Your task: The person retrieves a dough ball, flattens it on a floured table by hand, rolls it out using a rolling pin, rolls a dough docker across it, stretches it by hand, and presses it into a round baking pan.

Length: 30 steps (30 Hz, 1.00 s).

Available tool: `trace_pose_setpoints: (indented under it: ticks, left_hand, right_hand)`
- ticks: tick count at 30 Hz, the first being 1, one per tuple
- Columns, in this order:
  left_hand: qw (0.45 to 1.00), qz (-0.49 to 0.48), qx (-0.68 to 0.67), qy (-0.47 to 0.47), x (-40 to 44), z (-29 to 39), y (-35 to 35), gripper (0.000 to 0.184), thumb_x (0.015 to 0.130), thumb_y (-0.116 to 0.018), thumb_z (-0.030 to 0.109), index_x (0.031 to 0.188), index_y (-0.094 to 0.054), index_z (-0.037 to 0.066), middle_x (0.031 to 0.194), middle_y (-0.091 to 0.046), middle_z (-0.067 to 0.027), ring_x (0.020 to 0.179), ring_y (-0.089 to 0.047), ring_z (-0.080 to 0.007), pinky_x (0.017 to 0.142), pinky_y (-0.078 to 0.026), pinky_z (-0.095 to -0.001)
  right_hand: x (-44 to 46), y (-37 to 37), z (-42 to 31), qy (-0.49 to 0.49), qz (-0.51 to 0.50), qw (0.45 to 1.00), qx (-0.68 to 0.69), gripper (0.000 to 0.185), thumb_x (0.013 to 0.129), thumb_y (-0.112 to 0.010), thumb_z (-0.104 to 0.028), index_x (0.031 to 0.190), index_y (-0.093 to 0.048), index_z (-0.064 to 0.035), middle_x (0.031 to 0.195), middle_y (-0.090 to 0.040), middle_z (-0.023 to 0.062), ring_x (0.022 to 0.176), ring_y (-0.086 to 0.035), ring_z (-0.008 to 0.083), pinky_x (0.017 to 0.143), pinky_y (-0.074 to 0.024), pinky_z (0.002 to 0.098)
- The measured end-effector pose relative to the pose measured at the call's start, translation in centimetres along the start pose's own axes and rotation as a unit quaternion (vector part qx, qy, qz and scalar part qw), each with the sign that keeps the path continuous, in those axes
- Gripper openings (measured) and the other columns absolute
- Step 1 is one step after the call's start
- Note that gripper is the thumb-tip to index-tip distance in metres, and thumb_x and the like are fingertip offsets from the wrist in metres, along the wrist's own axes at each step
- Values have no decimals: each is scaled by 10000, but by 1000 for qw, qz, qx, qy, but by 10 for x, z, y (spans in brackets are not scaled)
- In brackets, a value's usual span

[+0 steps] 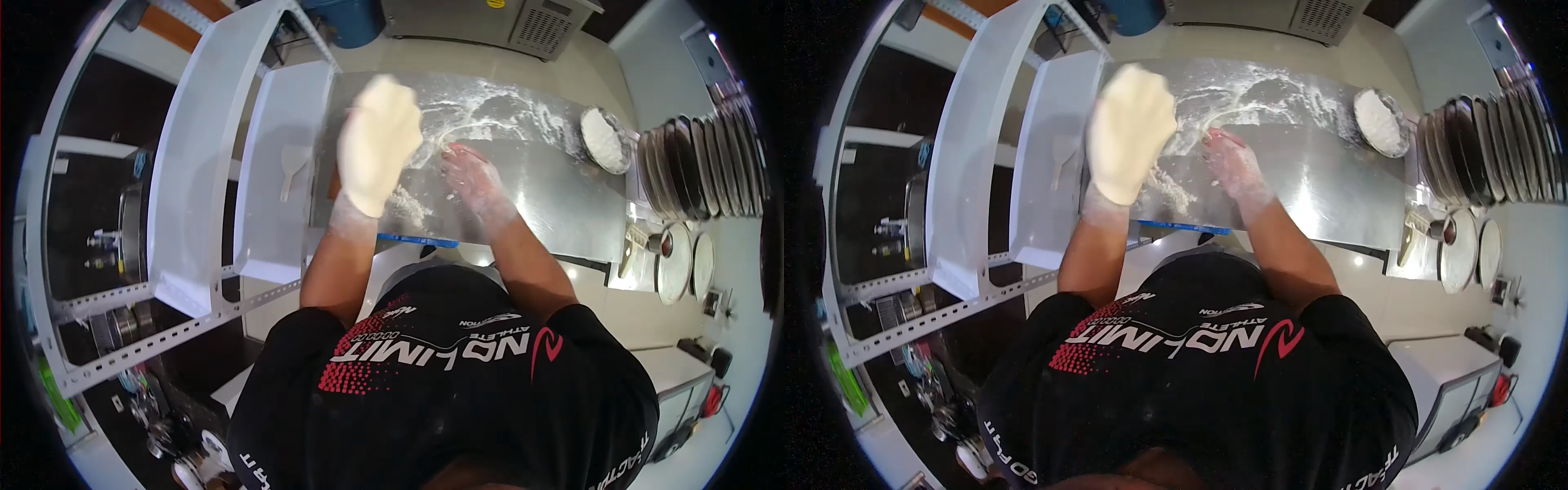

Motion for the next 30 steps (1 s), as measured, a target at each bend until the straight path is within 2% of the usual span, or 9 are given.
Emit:
trace_pose_setpoints:
  ticks: [4, 9, 12, 13, 16, 18, 26, 28, 30]
  left_hand:
    - [998, -52, -12, 28, 40, -34, -32, 399, 1036, -577, 275, 1306, -642, -11, 1290, -664, -179, 1295, -577, -273, 1139, -419, -360]
    - [970, 193, 125, 85, 54, -29, -12, 380, 1035, -589, 271, 1296, -698, 16, 1388, -648, -187, 1185, -628, -235, 985, -561, -415]
    - [938, 143, -304, 87, 43, -51, -15, 350, 1061, -502, 220, 1270, -683, 4, 1257, -684, -190, 1187, -637, -265, 1036, -527, -395]
    - [889, 123, -434, 79, 40, -51, -13, 346, 1070, -473, 203, 1261, -678, 0, 1213, -696, -190, 1188, -639, -275, 1053, -515, -388]
    - [923, 151, -340, 93, 39, -28, -25, 332, 1060, -487, 205, 1231, -689, 5, 1172, -701, -176, 1127, -643, -257, 999, -519, -375]
    - [944, 187, -256, 95, 50, -14, -16, 318, 1050, -501, 206, 1201, -701, 10, 1131, -705, -162, 1066, -647, -240, 946, -524, -361]
    - [950, 240, 88, 181, 97, -10, -92, 274, 1009, -558, 212, 1080, -748, 29, 968, -722, -107, 823, -661, -171, 731, -540, -305]
    - [937, 224, 171, 208, 117, -24, -132, 265, 999, -572, 214, 1049, -760, 34, 927, -726, -93, 762, -665, -154, 677, -545, -291]
    - [952, 144, 219, 159, 119, -48, -150, 266, 1012, -559, 198, 1065, -746, 16, 970, -725, -100, 790, -667, -149, 687, -550, -282]
  right_hand:
    - [-11, 2, -55, 46, 66, 925, -372, 339, 959, -682, -158, 1276, -693, -37, 1258, -707, 138, 1170, -640, 235, 943, -547, 367]
    - [-29, 8, -108, 58, 106, 707, -697, 270, 985, -672, -181, 1209, -733, -43, 1252, -716, 118, 1190, -629, 197, 970, -535, 363]
    - [-23, -11, -103, 347, -23, 858, -378, 220, 989, -654, -213, 1103, -753, -53, 1156, -737, 127, 1056, -679, 210, 904, -551, 350]
    - [-24, -16, -105, 433, -69, 865, -245, 215, 990, -648, -223, 1067, -759, -56, 1123, -745, 130, 1012, -696, 214, 882, -556, 345]
    - [-45, -1, -126, 498, -75, 769, -394, 192, 968, -708, -147, 1102, -756, -19, 1131, -764, 128, 1076, -695, 198, 883, -572, 353]
    - [-41, 61, -93, 138, 76, 987, -2, 163, 939, -717, -80, 1090, -775, -59, 1228, -756, 102, 1271, -630, 219, 1043, -492, 339]
    - [-56, 108, -30, 190, -49, 948, -251, 388, 920, -643, -42, 1303, -677, -90, 1281, -652, 49, 1043, -665, 218, 877, -524, 323]
    - [-57, 105, 7, -12, 23, 968, 250, 352, 931, -597, -60, 1270, -684, -101, 1205, -660, 36, 1055, -669, 254, 884, -521, 372]
    - [-88, 108, -32, 77, 55, 995, 11, 356, 950, -594, -70, 1301, -656, -72, 1204, -665, 61, 1062, -664, 251, 909, -519, 366]
Point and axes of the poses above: each hand's wrist, its own x-axis towards the middle knuckle, its own y-axis out of the back of the hand, z = x × y, the point moved 5 cm from there along x, towards the middle knuckle
